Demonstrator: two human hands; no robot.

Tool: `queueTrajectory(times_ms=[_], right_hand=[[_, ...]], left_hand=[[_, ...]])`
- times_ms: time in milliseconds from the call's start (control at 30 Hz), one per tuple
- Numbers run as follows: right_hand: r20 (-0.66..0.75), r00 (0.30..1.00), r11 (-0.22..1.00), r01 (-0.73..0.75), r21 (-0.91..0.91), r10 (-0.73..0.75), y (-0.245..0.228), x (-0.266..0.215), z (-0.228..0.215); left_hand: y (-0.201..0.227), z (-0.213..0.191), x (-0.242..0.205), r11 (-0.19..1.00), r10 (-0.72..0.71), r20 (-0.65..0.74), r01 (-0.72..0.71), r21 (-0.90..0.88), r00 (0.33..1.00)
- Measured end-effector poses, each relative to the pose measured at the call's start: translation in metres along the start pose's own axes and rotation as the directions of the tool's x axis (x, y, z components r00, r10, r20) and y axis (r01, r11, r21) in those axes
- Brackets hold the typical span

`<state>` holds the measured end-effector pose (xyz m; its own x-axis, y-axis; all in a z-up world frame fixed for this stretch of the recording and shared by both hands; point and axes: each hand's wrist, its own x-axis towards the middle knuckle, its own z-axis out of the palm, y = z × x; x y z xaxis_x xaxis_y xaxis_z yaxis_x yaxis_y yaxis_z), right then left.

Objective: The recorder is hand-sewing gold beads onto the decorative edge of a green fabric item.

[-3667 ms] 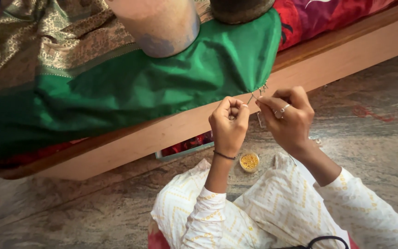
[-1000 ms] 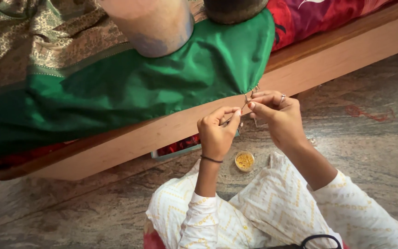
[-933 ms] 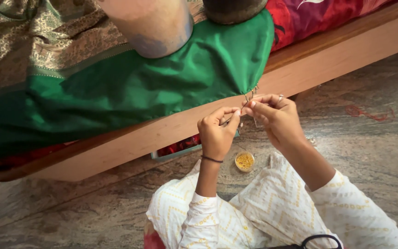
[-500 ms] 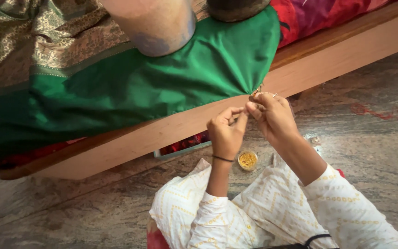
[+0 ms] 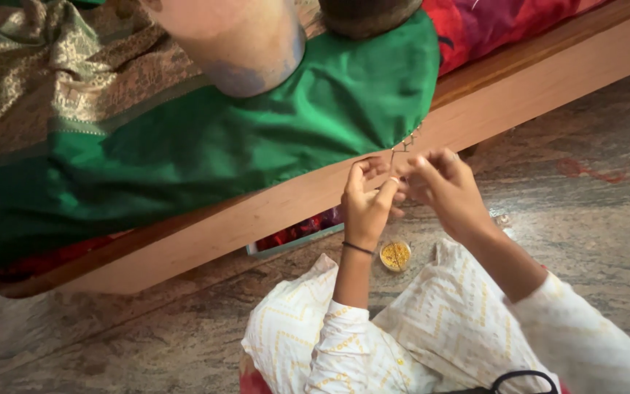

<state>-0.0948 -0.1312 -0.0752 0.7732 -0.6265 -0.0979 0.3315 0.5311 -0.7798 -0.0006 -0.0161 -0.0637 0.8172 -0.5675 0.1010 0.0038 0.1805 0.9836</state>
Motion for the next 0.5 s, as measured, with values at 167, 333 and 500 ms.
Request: queueTrajectory(times_ms=[167,333,500], right_hand=[[0.294,0.876,0.596,0.009,-0.803,0.382,0.079,-0.039,-0.124],[0.258,0.487,0.011,0.453,-0.892,0.834,0.118,-0.161,-0.191],[0.029,0.437,-0.227,0.522,-0.822,0.899,0.096,-0.217,-0.171]], left_hand=[[0.013,0.007,0.012,0.975,-0.193,0.047,0.197,-0.1,0.98],[-0.041,0.002,0.028,0.924,-0.155,0.095,0.179,-0.339,0.983],[-0.032,0.01,0.027,0.947,-0.192,-0.023,0.179,-0.265,0.981]])
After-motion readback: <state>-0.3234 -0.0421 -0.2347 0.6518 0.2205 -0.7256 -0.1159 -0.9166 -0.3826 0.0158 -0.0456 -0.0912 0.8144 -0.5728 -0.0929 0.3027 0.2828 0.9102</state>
